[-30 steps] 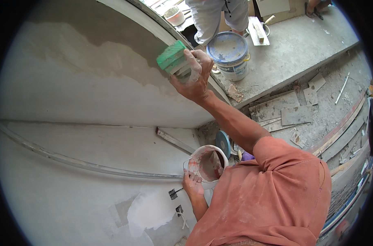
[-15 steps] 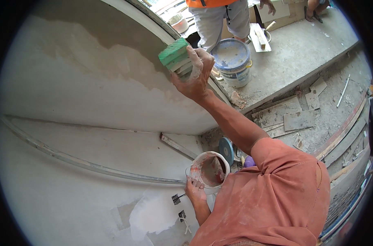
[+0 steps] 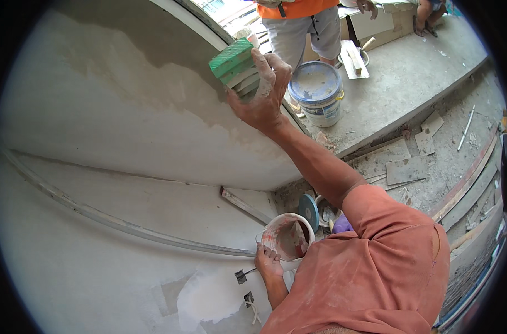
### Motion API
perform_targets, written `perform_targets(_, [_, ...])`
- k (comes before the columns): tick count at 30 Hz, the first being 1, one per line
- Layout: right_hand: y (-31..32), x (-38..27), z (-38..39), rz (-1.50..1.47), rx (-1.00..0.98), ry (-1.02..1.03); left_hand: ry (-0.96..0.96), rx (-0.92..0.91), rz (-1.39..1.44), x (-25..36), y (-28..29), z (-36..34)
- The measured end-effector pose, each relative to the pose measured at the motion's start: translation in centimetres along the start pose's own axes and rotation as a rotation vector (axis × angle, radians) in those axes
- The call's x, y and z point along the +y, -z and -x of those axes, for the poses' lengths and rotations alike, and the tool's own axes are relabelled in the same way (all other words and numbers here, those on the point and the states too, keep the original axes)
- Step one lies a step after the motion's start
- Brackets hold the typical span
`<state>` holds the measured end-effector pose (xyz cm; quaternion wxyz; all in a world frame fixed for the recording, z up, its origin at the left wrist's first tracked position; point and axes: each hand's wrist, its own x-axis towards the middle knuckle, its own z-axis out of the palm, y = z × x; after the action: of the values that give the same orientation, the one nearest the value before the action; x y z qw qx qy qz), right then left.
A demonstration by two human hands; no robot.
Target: Smoothing plaster on a wall corner using a green sanding block.
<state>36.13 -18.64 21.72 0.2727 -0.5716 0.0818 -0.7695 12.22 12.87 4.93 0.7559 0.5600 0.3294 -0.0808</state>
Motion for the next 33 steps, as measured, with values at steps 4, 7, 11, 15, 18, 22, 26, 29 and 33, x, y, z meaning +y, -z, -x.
perform_targets(4, [-0.4, -0.6, 3.4, 0.080, -0.179, -0.025, 0.013, 0.014, 0.008, 0.5, -0.7, -0.4])
perform_targets(7, [1.1, -0.6, 9.8, 0.031, -0.357, 0.015, 0.011, -0.003, 0.030, 0.3, -0.2, -0.2])
perform_targets(11, [1.8, -0.8, 7.5, -0.041, -0.334, -0.023, -0.007, -0.023, 0.046, 0.4, 0.0, -0.5])
perform_targets(15, [-1.4, -1.2, -1.2, 0.015, -0.079, -0.036, -0.014, -0.001, 0.044, -0.2, 0.7, -0.4])
perform_targets(18, [-1.4, -1.3, 1.6, 0.041, -0.135, -0.039, 0.036, 0.042, 0.035, 0.0, 0.0, -0.8])
perform_targets(22, [1.9, -0.4, 10.8, 0.038, -0.317, -0.006, 0.011, -0.015, 0.054, 0.1, 0.0, -0.9])
perform_targets(26, [2.7, 0.2, 9.3, -0.020, -0.350, -0.009, 0.021, 0.008, 0.069, 0.4, -0.5, -1.1])
perform_targets(29, [1.8, 0.1, 5.6, 0.019, -0.203, -0.050, 0.004, 0.019, 0.030, 0.5, -0.4, -0.3])
perform_targets(33, [2.2, 0.4, 9.9, 0.078, -0.297, -0.043, 0.037, -0.009, 0.021, 0.4, -0.8, -0.8])
